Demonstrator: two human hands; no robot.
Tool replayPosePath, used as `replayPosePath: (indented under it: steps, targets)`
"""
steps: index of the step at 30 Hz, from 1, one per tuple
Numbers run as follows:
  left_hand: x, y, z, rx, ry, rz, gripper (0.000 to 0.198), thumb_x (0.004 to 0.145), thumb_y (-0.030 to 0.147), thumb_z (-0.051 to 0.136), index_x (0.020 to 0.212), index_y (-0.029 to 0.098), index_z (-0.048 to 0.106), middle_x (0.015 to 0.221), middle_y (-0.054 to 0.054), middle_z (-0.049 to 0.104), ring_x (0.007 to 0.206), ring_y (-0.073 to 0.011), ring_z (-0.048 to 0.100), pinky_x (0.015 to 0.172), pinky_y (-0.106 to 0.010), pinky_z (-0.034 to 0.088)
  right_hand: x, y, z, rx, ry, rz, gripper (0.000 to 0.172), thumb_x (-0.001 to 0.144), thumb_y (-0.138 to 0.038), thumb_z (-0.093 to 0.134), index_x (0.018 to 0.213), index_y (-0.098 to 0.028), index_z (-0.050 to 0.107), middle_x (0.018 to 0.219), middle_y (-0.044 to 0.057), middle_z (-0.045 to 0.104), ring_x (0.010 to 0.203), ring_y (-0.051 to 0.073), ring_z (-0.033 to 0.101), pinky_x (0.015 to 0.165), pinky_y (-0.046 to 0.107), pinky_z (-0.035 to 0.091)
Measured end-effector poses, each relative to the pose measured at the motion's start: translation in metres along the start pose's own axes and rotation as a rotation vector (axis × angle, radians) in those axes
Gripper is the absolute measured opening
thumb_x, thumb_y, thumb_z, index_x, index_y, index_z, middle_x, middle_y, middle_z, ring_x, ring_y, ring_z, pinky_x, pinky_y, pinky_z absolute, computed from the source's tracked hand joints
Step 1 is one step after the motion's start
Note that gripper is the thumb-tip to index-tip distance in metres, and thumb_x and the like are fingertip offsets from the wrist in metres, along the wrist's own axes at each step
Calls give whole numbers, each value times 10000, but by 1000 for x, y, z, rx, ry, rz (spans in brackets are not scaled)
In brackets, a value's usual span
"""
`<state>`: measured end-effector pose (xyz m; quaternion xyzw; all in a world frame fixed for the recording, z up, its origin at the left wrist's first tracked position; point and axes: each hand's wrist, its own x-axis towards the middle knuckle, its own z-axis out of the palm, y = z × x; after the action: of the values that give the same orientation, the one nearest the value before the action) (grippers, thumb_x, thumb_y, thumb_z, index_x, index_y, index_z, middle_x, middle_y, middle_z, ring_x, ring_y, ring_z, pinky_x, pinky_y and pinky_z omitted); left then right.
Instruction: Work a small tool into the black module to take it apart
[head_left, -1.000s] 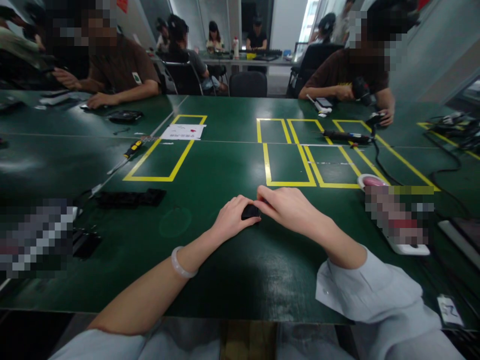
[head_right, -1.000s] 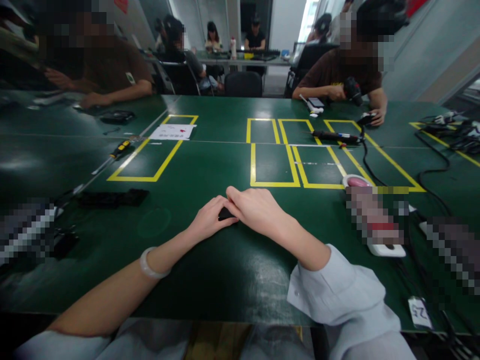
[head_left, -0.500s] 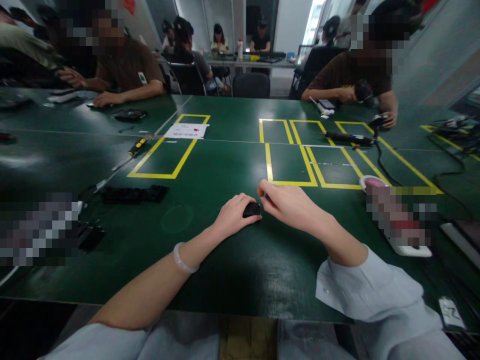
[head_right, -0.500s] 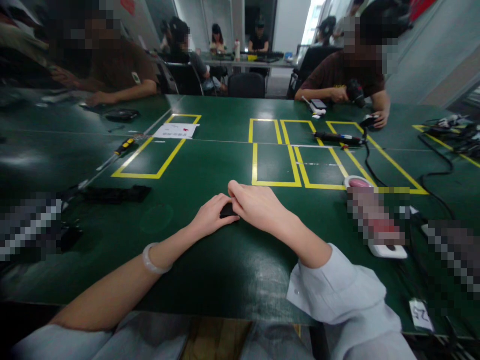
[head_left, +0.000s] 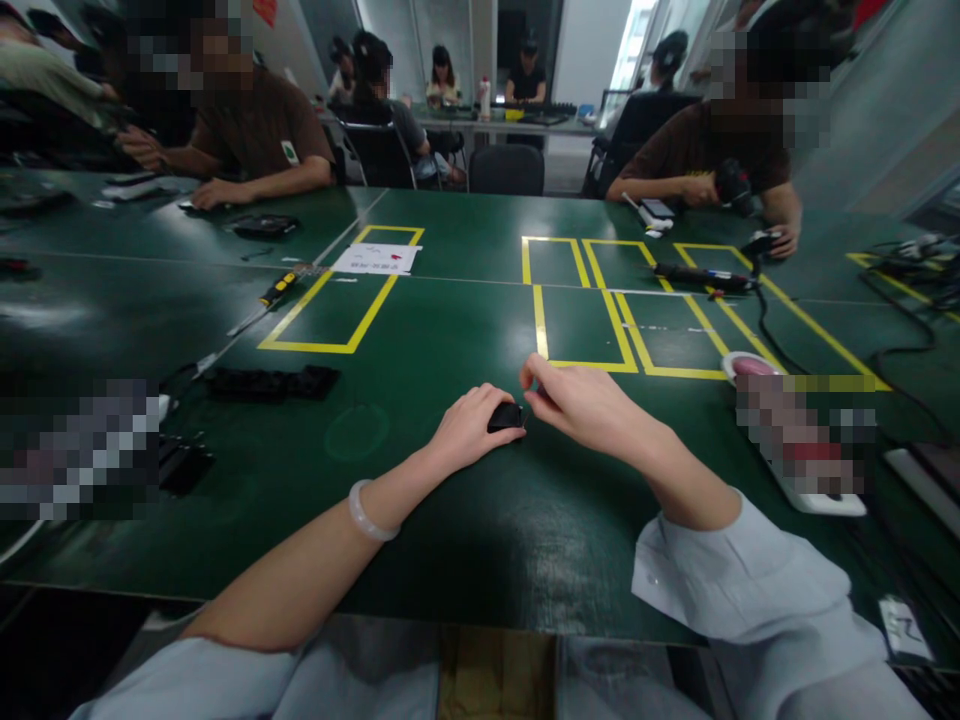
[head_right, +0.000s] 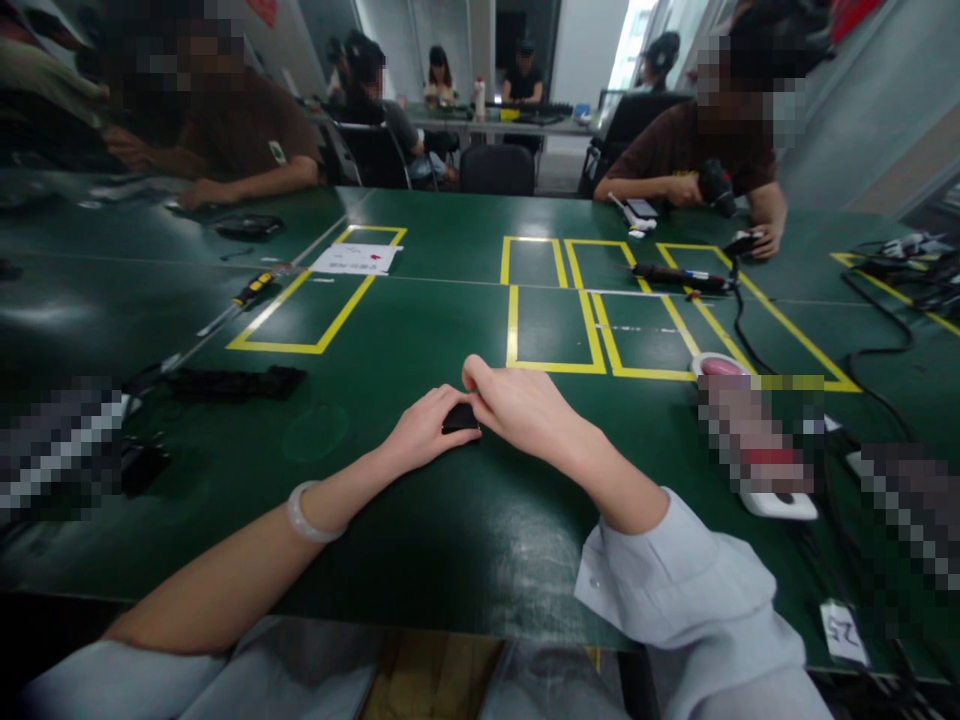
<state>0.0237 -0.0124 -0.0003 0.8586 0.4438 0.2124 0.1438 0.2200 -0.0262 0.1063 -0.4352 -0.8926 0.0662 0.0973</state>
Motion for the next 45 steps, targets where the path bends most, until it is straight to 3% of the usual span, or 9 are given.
replayPosePath:
  steps: [4,8,18,27,37,45]
  targets:
    - [0,1,-1,9,-11,-7,399,843,545,586,1063,216,541,1022,-47,573,957,-233,551,817,-361,467,-1,-2,-3,26,4,-5,128,938,-279,416,1002,-194,486,751,2,624,644,138,552,550,241,247]
    - [0,0,0,8,-2,-7,400,846,561,570,1045,215,543,1013,-47,574,951,-234,553,821,-367,468,1,-3,-1,-6,9,19,264,969,-423,376,924,-203,516,704,6,617,628,143,553,547,244,240]
    - [0,0,-1,-1,-9,-5,404,843,541,588,1085,220,543,1036,-48,572,969,-232,548,842,-366,463,0,1,1,9,5,-15,174,948,-270,371,1058,-187,477,767,14,642,621,140,546,549,247,246]
    - [1,0,1,24,-2,-14,407,840,555,584,1052,210,539,1001,-46,575,937,-232,551,810,-364,468,2,-2,0,-42,-5,39,278,979,-421,353,953,-202,523,703,13,628,621,147,560,548,249,234]
    - [0,0,0,-19,-10,-30,403,828,544,600,1078,233,549,1035,-47,573,967,-238,547,841,-374,461,0,-1,-1,-14,19,-11,164,959,-275,349,1003,-194,484,748,8,628,611,137,540,534,249,229]
    - [1,0,1,3,-8,-27,416,831,566,585,1059,221,542,1019,-48,573,952,-235,547,824,-368,463,0,-4,-3,11,-13,10,162,953,-296,370,1002,-197,488,733,7,614,624,136,531,552,244,246]
